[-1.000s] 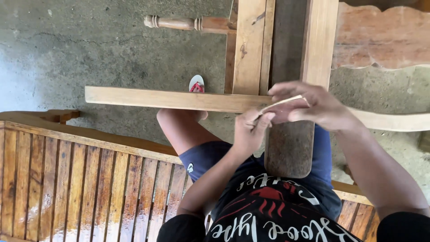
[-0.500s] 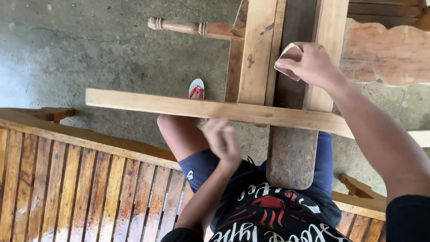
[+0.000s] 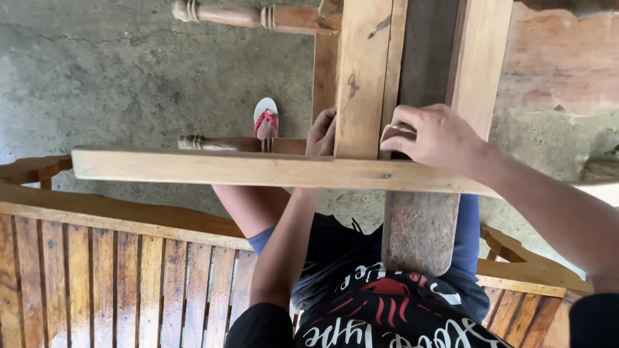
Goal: The person sits on a wooden bench and sands the legs and frame of a wooden chair using a sanding block. They hold the chair steady with one hand while rubbing the sanding block against the wood surfaces.
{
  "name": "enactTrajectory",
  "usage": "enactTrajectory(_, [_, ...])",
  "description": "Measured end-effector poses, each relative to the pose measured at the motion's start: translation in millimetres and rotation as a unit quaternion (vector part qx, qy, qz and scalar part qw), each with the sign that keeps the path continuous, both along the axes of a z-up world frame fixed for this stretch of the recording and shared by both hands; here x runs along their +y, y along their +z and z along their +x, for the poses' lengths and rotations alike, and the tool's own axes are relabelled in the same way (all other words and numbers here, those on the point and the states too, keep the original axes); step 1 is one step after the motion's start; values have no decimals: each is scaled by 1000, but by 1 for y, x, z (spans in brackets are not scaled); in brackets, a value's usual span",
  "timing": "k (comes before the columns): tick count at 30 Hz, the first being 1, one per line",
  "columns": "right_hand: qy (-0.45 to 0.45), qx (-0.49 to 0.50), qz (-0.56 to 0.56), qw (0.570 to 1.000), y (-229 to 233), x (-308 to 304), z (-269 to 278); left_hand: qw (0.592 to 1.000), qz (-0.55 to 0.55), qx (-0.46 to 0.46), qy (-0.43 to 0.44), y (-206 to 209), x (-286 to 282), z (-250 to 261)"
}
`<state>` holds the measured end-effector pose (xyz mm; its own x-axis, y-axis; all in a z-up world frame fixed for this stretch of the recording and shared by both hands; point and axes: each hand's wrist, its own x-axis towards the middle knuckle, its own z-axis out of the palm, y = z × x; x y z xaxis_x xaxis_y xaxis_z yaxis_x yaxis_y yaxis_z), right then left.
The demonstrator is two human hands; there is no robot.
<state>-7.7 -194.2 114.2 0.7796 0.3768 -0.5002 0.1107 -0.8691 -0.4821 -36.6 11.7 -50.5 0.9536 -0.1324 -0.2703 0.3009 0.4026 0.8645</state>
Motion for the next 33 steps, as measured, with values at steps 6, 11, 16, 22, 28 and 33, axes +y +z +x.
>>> enactTrajectory(6, [-5,-34,0,999,9,6,20,999,-38,6,-15,37,-1,0])
enactTrajectory(11, [-16,-2,-32,999,3,-1,31,999,11,-31,-26,5,2,5])
enactTrajectory(16, [21,-94,-8,995,-17,-6,-15,999,-49,-7,-21,-7,2,2])
enactTrajectory(22, [-52,-74,65,994,-4,-7,3,998,-57,13,-12,14,4,5])
enactTrajectory(28, [-24,-125,-28,991,-11,-13,24,999,-2,7,-35,11,1,4])
enactTrajectory(33, [-11,-53,-72,996,-3,-10,43,999,-18,16,-24,17,-1,4])
